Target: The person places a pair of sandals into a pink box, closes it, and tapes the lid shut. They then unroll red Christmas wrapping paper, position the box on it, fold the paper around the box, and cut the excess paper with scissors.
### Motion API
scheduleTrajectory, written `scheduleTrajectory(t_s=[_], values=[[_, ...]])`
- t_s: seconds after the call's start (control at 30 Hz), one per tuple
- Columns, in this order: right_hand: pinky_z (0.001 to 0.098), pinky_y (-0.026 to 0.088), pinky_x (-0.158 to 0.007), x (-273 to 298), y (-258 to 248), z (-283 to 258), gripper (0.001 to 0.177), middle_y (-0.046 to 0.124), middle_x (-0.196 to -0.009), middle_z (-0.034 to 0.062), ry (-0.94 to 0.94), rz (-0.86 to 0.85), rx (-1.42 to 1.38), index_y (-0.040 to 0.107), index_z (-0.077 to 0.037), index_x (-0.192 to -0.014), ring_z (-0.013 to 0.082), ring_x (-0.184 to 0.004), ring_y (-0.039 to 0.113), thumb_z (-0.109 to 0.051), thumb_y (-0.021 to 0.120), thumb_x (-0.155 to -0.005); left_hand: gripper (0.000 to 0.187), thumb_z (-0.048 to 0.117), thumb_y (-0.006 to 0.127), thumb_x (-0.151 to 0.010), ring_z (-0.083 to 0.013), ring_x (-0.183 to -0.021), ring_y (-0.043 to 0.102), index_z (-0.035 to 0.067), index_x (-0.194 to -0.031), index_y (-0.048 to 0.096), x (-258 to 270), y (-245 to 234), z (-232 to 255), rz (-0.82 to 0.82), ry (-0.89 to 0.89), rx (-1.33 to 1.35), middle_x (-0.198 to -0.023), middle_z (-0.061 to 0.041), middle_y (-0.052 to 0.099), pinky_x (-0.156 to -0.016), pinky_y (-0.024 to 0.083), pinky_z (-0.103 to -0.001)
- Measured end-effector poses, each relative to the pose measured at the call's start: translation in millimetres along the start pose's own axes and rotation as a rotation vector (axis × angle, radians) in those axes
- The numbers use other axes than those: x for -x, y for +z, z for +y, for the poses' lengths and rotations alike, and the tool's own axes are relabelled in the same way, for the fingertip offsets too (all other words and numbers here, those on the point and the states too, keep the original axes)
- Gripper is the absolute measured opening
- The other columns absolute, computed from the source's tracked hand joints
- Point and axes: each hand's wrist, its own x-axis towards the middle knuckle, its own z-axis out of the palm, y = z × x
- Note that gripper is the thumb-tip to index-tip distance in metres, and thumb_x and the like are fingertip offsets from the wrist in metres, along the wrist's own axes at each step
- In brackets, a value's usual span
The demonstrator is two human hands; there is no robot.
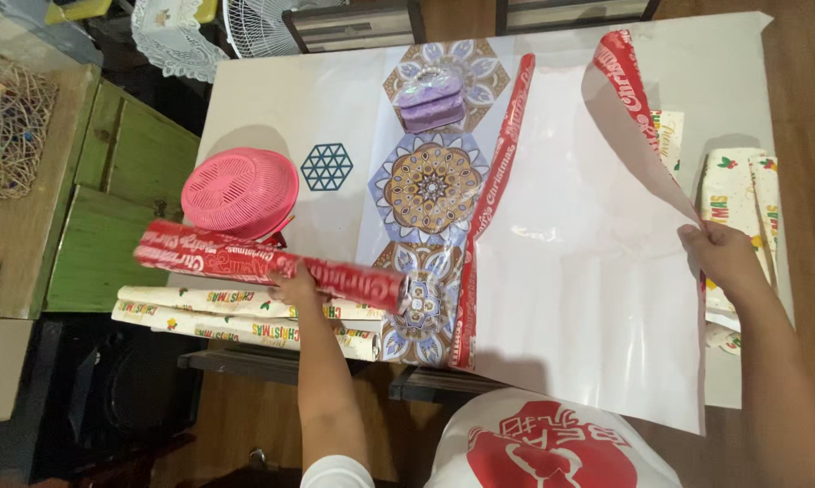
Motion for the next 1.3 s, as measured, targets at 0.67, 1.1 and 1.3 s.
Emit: scheduleTrajectory(t_s=[0.67, 1.1, 1.3], values=[[0.0280, 0.038, -0.056, 9.3, 68.4, -6.1, 0.027, 0.060, -0.078, -0.0032, -0.086, 0.005, -0.346, 0.066, -0.001, -0.119, 0.0065, -0.063, 0.046, -0.023, 0.062, -0.103, 0.085, 0.039, 0.078, -0.086, -0.0187, -0.117, 0.061, 0.017, -0.155, 0.032, 173.1, 96.5, 4.6, -1.006, 0.142, 0.022, -0.133, -0.005, 0.063, -0.090, 0.053, -0.038], [0.0451, 0.053, -0.110, 13.9, 71.8, -25.7, 0.054, 0.076, -0.131, 0.0143, -0.534, -0.203, 0.095, 0.062, -0.009, -0.139, 0.0304, -0.124, 0.070, -0.033, 0.068, -0.091, 0.050, 0.021, 0.075, -0.083, -0.0186, -0.070, 0.064, -0.004, -0.125, 0.062, 106.6, 33.7, 29.0, -0.639, 0.350, -0.018, -0.087, -0.011, 0.070, -0.064, 0.054, -0.034], [0.0647, 0.001, -0.125, 57.6, 74.2, -57.2, 0.140, 0.000, -0.172, 0.0154, -0.499, -0.497, 1.139, -0.001, -0.027, -0.163, 0.0367, -0.159, -0.004, -0.071, 0.086, -0.063, 0.056, 0.016, 0.076, -0.083, -0.0220, -0.074, 0.063, -0.007, -0.130, 0.056, 96.2, 6.2, 16.4, -0.596, 0.218, 0.043, -0.094, -0.017, 0.070, -0.065, 0.052, -0.036]])
